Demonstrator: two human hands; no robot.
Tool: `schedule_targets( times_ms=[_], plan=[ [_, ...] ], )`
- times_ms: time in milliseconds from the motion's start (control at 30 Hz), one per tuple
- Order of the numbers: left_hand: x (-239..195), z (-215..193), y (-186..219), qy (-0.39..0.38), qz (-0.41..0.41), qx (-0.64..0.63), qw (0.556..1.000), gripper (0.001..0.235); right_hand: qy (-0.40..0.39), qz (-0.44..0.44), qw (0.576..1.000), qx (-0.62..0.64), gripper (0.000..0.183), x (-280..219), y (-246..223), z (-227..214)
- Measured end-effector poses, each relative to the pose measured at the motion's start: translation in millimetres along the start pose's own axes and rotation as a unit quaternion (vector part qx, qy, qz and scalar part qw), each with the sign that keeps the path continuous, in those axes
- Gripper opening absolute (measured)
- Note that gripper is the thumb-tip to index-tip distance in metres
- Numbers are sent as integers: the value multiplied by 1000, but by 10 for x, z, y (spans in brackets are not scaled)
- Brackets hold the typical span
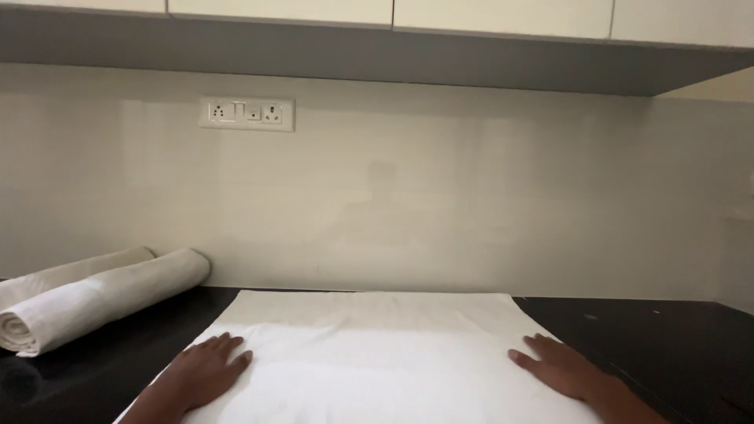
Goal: The person unfolds a white towel on a black countertop, smooths it out, and folds it in half lengthwise. They then fold it again widthwise and smooth the edges to create a compact rectangular shape.
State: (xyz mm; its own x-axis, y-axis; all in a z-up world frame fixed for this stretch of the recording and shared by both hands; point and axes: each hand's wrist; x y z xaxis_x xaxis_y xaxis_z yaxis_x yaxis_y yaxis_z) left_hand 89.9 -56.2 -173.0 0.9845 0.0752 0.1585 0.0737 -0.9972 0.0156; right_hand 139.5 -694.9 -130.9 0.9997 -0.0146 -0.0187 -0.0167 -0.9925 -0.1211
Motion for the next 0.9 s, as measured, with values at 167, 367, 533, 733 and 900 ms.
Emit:
schedule_targets(
  times_ms=[167,367,533,733,900],
  plan=[
    [-113,-129,-102,-19,-45,-54,997,71,-33,33,998,-37,87,26,40,-4],
    [206,86,-344,-2,-38,-98,994,67,-37,28,999,4,89,34,51,-36],
    [9,-197,-30,10,-108,-93,990,64,-6,35,999,27,90,-26,-1,-82],
    [-111,-490,222,-40,68,244,967,41,10,71,994,86,77,-94,-172,-167],
    [198,-275,133,27,-35,107,993,47,49,42,996,62,84,186,28,43]
  ],
)
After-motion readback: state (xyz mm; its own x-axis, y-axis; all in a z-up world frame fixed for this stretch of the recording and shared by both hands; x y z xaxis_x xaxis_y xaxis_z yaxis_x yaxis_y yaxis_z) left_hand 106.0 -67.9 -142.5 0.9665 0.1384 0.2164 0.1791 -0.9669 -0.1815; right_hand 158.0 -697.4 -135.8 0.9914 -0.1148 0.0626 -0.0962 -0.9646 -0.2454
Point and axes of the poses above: each hand's wrist, its own x-axis towards the middle knuckle, its own z-axis out of the palm, y = z × x, and after that the axes turned 1 degree about y, right-handed
